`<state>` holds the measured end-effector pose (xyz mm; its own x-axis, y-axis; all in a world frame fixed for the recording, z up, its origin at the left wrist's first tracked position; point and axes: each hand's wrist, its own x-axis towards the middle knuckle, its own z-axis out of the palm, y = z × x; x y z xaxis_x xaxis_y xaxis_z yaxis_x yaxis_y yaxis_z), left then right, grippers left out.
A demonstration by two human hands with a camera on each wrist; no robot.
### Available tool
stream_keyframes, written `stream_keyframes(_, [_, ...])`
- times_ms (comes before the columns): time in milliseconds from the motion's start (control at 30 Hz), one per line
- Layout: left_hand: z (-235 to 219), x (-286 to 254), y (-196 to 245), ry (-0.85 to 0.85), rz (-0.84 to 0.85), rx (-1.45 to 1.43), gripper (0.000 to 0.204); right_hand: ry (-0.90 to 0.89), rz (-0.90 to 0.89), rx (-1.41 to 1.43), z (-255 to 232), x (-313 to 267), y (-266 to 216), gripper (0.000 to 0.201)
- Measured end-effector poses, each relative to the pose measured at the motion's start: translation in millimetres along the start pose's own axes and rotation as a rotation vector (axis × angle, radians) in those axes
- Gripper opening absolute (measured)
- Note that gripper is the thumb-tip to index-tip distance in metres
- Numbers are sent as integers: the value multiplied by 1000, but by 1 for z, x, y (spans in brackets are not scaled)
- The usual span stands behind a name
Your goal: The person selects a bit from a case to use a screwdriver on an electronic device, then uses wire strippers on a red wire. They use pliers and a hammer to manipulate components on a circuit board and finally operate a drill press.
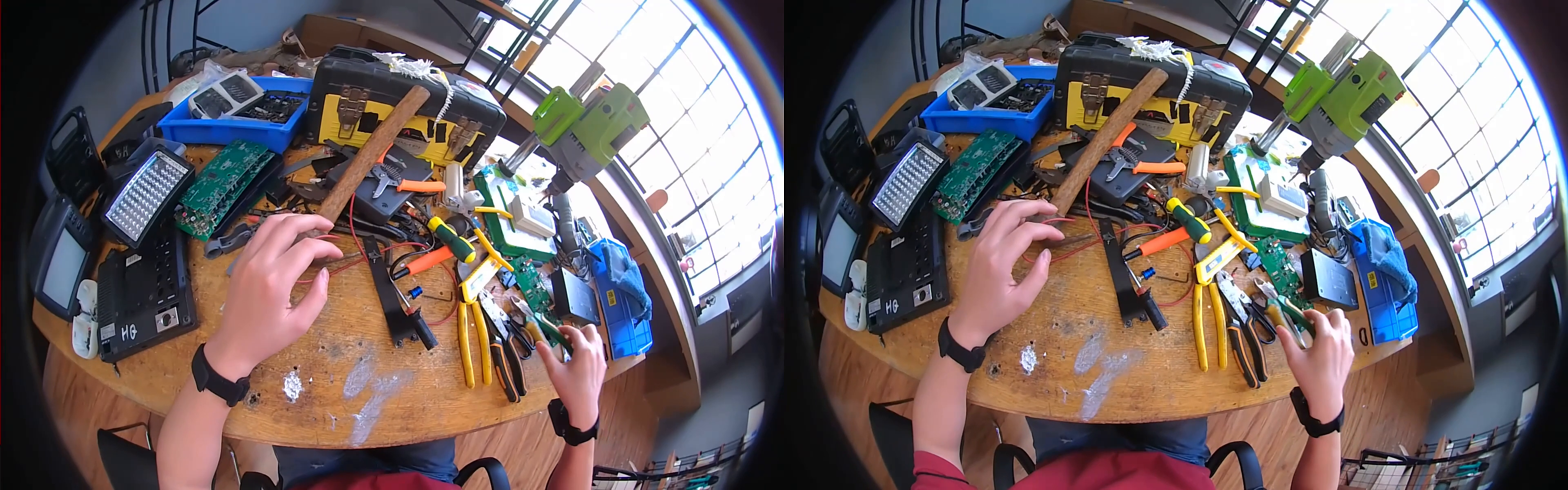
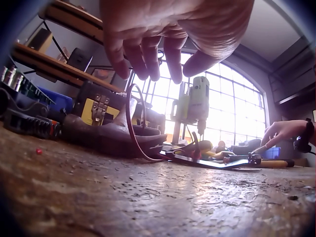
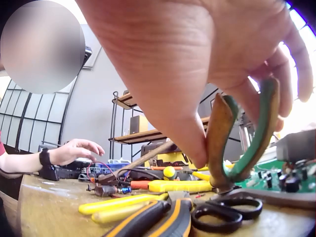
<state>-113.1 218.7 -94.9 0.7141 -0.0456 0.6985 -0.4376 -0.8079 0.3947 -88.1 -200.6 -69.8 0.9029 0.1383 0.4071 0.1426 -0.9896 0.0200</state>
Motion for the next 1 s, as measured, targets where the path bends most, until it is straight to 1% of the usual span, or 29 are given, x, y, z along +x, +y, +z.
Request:
stream_keyframes(67, [0,0,0,-1,-1,1,16,-56,46,0,9,-3,-10,45])
stream_keyframes(133, [-1,0,0,2,-9,2,17,-140,34,18,17,-5,-17,53])
stream_keyframes(200, [-1,0,1,6,-5,-1,17,-228,45,-44,18,-3,-21,60])
stream_keyframes(233, [-1,0,1,8,-8,0,17,-228,41,-45,15,1,-19,60])
stream_keyframes(300, [-1,0,1,11,-18,-3,17,-279,-89,-82,5,15,-13,65])
stream_keyframes(333, [-1,0,1,15,-20,0,17,-221,-189,-37,2,25,-11,65])
stream_keyframes(400, [-1,-1,1,-19,-72,-72,17,-129,-313,59,2,54,-15,62])
stream_keyframes(467, [-1,-2,2,-17,-61,-59,17,-133,-399,155,4,94,-27,65])
stream_keyframes(533, [-1,-1,2,-10,-43,-43,17,-71,-517,95,26,130,-30,76])
stream_keyframes(600, [-3,-1,2,-11,-59,-50,18,-155,-563,54,51,162,-32,88])
stream_keyframes(633, [-4,-1,1,-1,-55,-40,18,-233,-541,81,58,175,-36,96])
stream_keyframes(667, [-4,0,1,9,-44,-29,17,-294,-513,70,59,182,-39,99])
stream_keyframes(733, [-4,-1,-1,30,-39,-9,17,-397,-535,22,65,198,-44,101])
stream_keyframes(767, [-5,-1,-2,13,-48,-19,18,-391,-547,22,69,204,-45,101])
stream_keyframes(833, [-5,-2,-1,-7,-61,-31,19,-459,-537,24,75,209,-47,100])
stream_keyframes(1000, [-3,-3,-2,4,-37,-36,18,-471,-543,48,74,215,-48,92])
